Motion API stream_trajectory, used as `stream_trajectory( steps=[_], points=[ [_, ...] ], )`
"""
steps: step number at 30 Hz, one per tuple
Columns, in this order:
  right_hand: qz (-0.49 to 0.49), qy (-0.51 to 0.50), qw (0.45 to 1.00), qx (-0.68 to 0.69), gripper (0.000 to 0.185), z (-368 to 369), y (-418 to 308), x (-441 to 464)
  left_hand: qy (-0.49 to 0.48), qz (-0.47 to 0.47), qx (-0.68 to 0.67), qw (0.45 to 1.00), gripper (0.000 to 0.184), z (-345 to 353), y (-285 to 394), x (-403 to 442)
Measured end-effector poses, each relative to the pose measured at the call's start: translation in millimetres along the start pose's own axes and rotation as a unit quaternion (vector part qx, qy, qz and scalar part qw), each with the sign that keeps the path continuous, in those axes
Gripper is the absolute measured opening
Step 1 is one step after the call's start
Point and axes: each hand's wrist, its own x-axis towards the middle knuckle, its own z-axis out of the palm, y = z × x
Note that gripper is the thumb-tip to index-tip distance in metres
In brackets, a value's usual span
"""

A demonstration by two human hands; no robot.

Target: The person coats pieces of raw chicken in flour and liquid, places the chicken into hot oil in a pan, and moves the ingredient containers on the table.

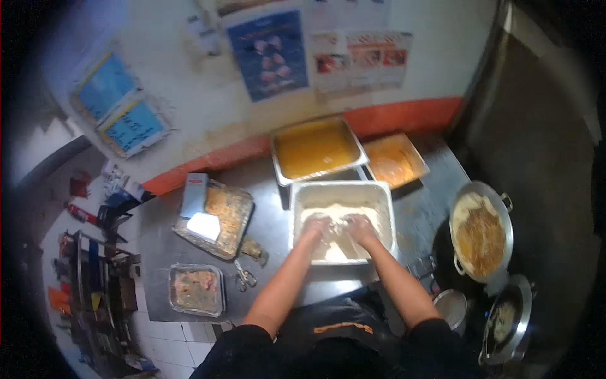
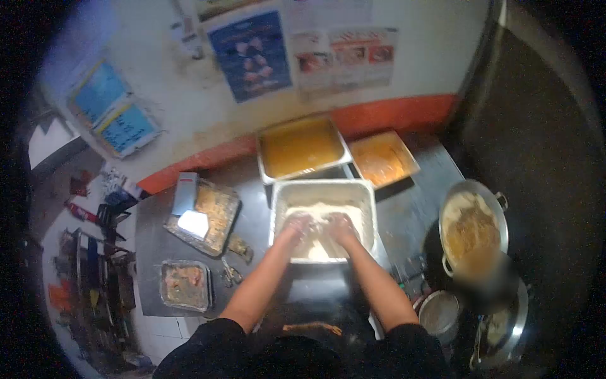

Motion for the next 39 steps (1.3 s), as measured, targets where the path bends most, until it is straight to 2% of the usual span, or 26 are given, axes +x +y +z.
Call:
stream_trajectory(
  steps=[1, 3, 7, 8, 9, 10, 11, 12, 13, 14, 15, 16, 17, 18, 19, 20, 22, 24, 28, 31, 33, 34, 35, 36, 38, 39],
  points=[
    [-0.008, 0.008, 0.999, 0.034, 0.046, -0.4, -4.0, -3.0, -0.015, 0.019, -0.147, 0.989, 0.020, 2.9, -7.2, -2.2],
    [-0.035, 0.061, 0.997, 0.004, 0.044, 4.3, -8.0, -4.6, -0.043, 0.039, -0.220, 0.974, 0.019, 4.9, 0.2, -15.7],
    [-0.023, 0.051, 0.998, 0.037, 0.043, 9.9, -6.0, 3.3, -0.136, 0.027, -0.156, 0.978, 0.023, 5.9, -0.3, -8.2],
    [-0.007, 0.039, 0.999, 0.035, 0.042, 3.2, -13.6, -0.7, -0.110, 0.035, -0.043, 0.992, 0.027, 2.1, 7.3, -12.5],
    [0.010, 0.027, 0.999, 0.034, 0.042, -3.6, -20.9, -5.1, -0.108, 0.040, -0.043, 0.992, 0.027, -1.3, 12.1, -19.1],
    [0.008, 0.007, 0.999, 0.043, 0.039, -14.7, -29.6, -8.3, -0.042, 0.116, 0.043, 0.991, 0.030, -3.7, 14.6, -26.5],
    [0.001, 0.010, 0.999, 0.042, 0.039, -24.9, -38.8, -14.9, 0.025, 0.191, 0.128, 0.973, 0.032, -5.1, 12.1, -28.3],
    [-0.008, 0.057, 0.996, 0.067, 0.036, -34.3, -46.5, -23.1, 0.124, 0.265, 0.284, 0.913, 0.037, -6.0, 3.5, -15.4],
    [-0.019, 0.103, 0.990, 0.092, 0.033, -38.0, -49.6, -25.9, 0.129, 0.272, 0.282, 0.911, 0.037, -11.9, 19.1, -25.5],
    [0.022, 0.040, 0.981, 0.191, 0.030, -18.2, -22.2, -7.3, 0.110, 0.275, 0.278, 0.914, 0.038, -21.6, 39.3, -52.0],
    [0.020, 0.038, 0.981, 0.189, 0.030, -2.6, 4.2, 1.5, 0.089, 0.273, 0.276, 0.917, 0.040, -28.2, 47.0, -69.9],
    [-0.051, 0.040, 0.997, -0.030, 0.030, 12.2, 29.1, 4.8, 0.118, 0.320, 0.333, 0.879, 0.036, -34.7, 20.8, -52.4],
    [-0.120, 0.041, 0.960, -0.249, 0.029, 23.3, 51.3, 11.5, 0.118, 0.319, 0.334, 0.879, 0.036, -36.8, 16.7, -60.3],
    [-0.093, -0.060, 0.949, -0.295, 0.031, 29.6, 69.8, 24.5, 0.102, 0.361, 0.495, 0.783, 0.035, -38.1, 20.0, -71.4],
    [-0.095, -0.058, 0.949, -0.296, 0.031, 23.9, 59.6, 23.3, 0.085, 0.390, 0.639, 0.658, 0.034, -39.0, 25.5, -80.3],
    [-0.066, -0.037, 0.965, -0.252, 0.031, 17.0, 43.6, 13.2, 0.087, 0.390, 0.638, 0.658, 0.034, -40.1, 27.5, -87.5],
    [-0.036, -0.020, 0.977, -0.207, 0.030, 20.0, 40.6, 11.7, 0.040, 0.382, 0.413, 0.826, 0.038, -40.9, 28.4, -100.9],
    [-0.038, -0.023, 0.977, -0.208, 0.030, 47.1, 76.6, 34.1, 0.035, 0.362, 0.417, 0.833, 0.039, -38.7, 33.8, -108.5],
    [0.000, 0.015, 0.989, -0.146, 0.025, 36.7, 70.4, 31.2, 0.030, 0.330, 0.354, 0.875, 0.038, -37.3, 31.8, -109.0],
    [0.013, 0.007, 0.995, -0.097, 0.020, 3.9, 32.4, 19.6, 0.059, 0.385, 0.397, 0.831, 0.036, -40.7, 23.6, -100.6],
    [-0.169, 0.169, 0.967, -0.088, 0.012, 33.5, 63.1, 17.5, 0.058, 0.386, 0.392, 0.833, 0.034, -39.8, 29.7, -106.5],
    [-0.174, 0.071, 0.981, -0.056, 0.006, 19.1, 32.5, -4.2, 0.057, 0.388, 0.392, 0.833, 0.033, -39.8, 31.3, -109.0],
    [-0.166, 0.069, 0.982, -0.056, 0.006, 32.2, 52.5, 9.2, 0.049, 0.384, 0.392, 0.835, 0.033, -40.8, 27.7, -103.6],
    [-0.050, 0.071, 0.991, 0.098, 0.006, 47.6, 73.2, 30.9, 0.064, 0.410, 0.369, 0.832, 0.032, -41.5, 22.9, -94.7],
    [-0.076, 0.118, 0.988, 0.063, 0.007, 40.9, 63.9, 7.6, 0.114, 0.443, 0.365, 0.811, 0.030, -38.7, 17.3, -89.8],
    [-0.216, 0.143, 0.958, -0.122, 0.009, 14.4, 2.4, -28.5, 0.144, 0.446, 0.388, 0.794, 0.028, -38.3, 15.8, -93.6]
  ],
)
